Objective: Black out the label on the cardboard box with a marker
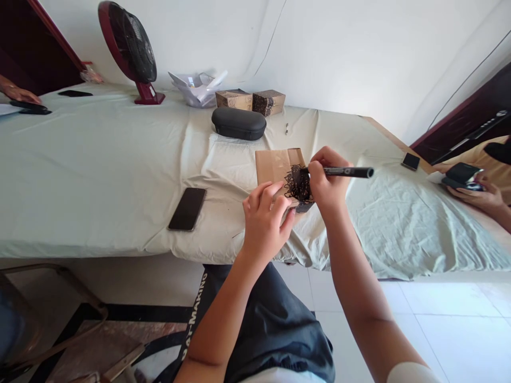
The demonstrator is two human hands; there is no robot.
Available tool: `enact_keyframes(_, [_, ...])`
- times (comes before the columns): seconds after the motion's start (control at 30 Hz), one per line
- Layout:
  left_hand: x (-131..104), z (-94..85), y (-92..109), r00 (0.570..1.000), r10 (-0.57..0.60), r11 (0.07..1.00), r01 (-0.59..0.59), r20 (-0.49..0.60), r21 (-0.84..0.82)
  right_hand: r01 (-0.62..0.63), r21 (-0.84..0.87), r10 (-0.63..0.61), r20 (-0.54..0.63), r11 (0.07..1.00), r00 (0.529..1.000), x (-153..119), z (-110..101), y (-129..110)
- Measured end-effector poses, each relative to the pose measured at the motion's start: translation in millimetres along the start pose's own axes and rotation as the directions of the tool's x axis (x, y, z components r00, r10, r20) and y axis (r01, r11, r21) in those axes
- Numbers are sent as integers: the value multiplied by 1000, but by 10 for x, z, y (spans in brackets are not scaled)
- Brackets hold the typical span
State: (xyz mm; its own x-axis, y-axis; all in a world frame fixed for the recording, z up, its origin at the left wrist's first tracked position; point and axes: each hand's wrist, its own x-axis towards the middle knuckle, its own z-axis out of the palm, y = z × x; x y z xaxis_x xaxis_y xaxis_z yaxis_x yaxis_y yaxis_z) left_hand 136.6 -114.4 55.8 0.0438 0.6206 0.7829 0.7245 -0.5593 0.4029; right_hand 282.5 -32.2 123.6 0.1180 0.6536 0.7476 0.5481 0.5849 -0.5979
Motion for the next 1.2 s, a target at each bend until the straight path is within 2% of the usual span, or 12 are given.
enact_keyframes(0.3, [-8, 4, 56, 1000, -9, 1000, 9, -3, 23, 41, -181, -32, 53, 983, 998, 19, -52, -90])
enact_keyframes(0.37, [-17, -1, 64, 1000, -16, 999, 16, -2, 34, 63, -192, -66, -10, 979, 998, 0, -58, -93])
enact_keyframes(0.5, [-49, 20, 65, 1000, 3, 1000, -3, -27, 29, 47, -129, -75, -223, 991, 972, -81, -64, -18])
enact_keyframes(0.57, [-68, 54, 48, 997, -19, 1000, 19, -72, 2, -12, -52, -4, -293, 999, 956, -147, -64, 95])
enact_keyframes(0.63, [-84, 98, 19, 986, -83, 996, 78, -143, -37, -114, 65, 129, -291, 991, 948, -227, -62, 271])
enact_keyframes(0.7, [-93, 143, -12, 967, -160, 986, 149, -198, -70, -223, 158, 256, -234, 962, 938, -313, -56, 495])
enact_keyframes(0.8, [-94, 204, -43, 941, -227, 974, 217, -249, -69, -283, 185, 306, -110, 941, 946, -438, -24, 832])
enact_keyframes(0.87, [-88, 238, -60, 923, -237, 971, 231, -302, -57, -348, 228, 340, 75, 909, 937, -517, 20, 1003])
enact_keyframes(0.97, [-62, 260, -132, 899, -258, 965, 256, -354, -55, -432, 270, 350, 301, 861, 887, -616, 112, 1167])
enact_keyframes(1.03, [-25, 235, -245, 909, -271, 962, 262, -317, -71, -435, 246, 344, 338, 866, 876, -654, 184, 1259])
enact_keyframes(1.1, [35, 168, -416, 943, -229, 973, 214, -240, -89, -471, 264, 375, 342, 842, 862, -667, 261, 1364])
enact_keyframes(1.2, [159, 10, -739, 982, -91, 995, 82, -164, -62, -565, 408, 439, 365, 717, 821, -670, 383, 1538])
